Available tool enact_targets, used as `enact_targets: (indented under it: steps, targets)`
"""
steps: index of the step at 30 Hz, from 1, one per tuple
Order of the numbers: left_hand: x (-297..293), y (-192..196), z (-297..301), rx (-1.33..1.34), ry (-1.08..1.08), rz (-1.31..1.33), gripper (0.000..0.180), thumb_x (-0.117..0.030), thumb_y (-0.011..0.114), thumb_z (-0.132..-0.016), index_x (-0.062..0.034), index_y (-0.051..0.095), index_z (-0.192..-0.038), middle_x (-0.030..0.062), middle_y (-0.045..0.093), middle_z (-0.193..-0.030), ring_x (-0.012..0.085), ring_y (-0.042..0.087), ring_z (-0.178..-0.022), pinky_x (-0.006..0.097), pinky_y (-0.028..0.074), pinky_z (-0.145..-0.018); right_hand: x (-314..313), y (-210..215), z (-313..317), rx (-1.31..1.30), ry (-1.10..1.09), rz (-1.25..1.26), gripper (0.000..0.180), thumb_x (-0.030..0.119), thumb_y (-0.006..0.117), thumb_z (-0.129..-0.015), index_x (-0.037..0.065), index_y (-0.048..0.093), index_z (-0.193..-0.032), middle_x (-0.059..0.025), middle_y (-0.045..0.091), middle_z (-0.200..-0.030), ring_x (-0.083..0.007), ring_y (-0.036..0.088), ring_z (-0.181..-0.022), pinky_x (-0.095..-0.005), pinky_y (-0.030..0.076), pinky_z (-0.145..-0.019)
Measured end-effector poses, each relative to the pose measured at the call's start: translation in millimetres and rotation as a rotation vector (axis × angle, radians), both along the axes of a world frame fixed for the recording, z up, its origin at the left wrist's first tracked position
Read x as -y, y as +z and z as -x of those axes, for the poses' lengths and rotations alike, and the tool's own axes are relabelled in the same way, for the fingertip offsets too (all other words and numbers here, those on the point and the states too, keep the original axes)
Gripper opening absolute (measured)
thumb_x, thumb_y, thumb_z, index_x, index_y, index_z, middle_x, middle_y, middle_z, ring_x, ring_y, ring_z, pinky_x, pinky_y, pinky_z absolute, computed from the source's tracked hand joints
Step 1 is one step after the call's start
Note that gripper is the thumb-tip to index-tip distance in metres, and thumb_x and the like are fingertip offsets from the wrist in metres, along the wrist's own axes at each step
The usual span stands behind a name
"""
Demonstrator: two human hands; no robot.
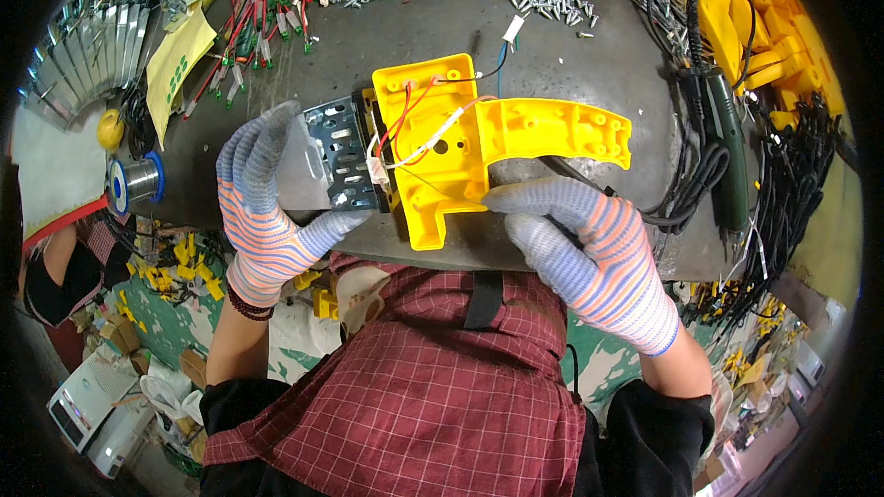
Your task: Assembling and soldering the internal components of a yellow power tool housing.
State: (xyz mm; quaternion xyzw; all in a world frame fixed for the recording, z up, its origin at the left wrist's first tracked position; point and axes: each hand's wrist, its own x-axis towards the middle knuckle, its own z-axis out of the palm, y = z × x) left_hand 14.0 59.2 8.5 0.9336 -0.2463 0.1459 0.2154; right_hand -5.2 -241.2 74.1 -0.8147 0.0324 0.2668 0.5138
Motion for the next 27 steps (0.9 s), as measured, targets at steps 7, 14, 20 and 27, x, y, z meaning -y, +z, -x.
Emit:
enact_targets:
  steps: [7, 14, 20, 27]
  targets:
    - [1, -2, -3, 0.039, -0.011, 0.044, 0.09, -0.048, 0.085, -0.067, -0.0061, 0.048, -0.137, 0.0151, 0.057, -0.133, 0.0355, 0.051, -0.12, 0.048, 0.039, -0.104, -35, -16, -19, 0.366, 0.148, 0.073, 0.019, 0.009, 0.062, -0.091, 0.0, 0.067, -0.107, -0.0159, 0.069, -0.087, -0.0291, 0.069, -0.075, -0.036, 0.054, -0.069]
    - [7, 4, -1, -0.045, -0.119, 0.032, 0.053, -0.037, 0.081, -0.07, -0.021, 0.068, -0.118, 0.0224, 0.048, -0.14, 0.0466, 0.045, -0.127, 0.057, 0.036, -0.107, -38, -26, -17, 0.957, 0.317, 0.6, 0.02, 0.004, 0.068, -0.083, 0.005, 0.069, -0.104, -0.0139, 0.07, -0.081, -0.0337, 0.068, -0.07, -0.0391, 0.054, -0.065]
    - [40, 12, -3, -0.102, -0.256, -0.11, 0.034, -0.025, 0.074, -0.065, -0.0235, 0.072, -0.099, 0.0238, 0.034, -0.152, 0.0513, 0.035, -0.136, 0.063, 0.029, -0.112, -50, -19, -22, 1.001, 0.339, 0.67, 0.026, 0.005, 0.069, -0.079, 0.005, 0.067, -0.105, -0.013, 0.068, -0.083, -0.0327, 0.066, -0.072, -0.0408, 0.052, -0.065]
    - [54, 23, -10, -0.165, -0.095, -0.128, 0.038, -0.024, 0.069, -0.072, -0.0132, 0.069, -0.109, 0.025, 0.04, -0.147, 0.0458, 0.046, -0.125, 0.063, 0.032, -0.106, -48, -13, -11, 0.695, 0.313, 0.493, 0.031, 0.013, 0.063, -0.086, 0.003, 0.062, -0.115, -0.0136, 0.064, -0.072, -0.0321, 0.064, -0.063, -0.0408, 0.05, -0.062]
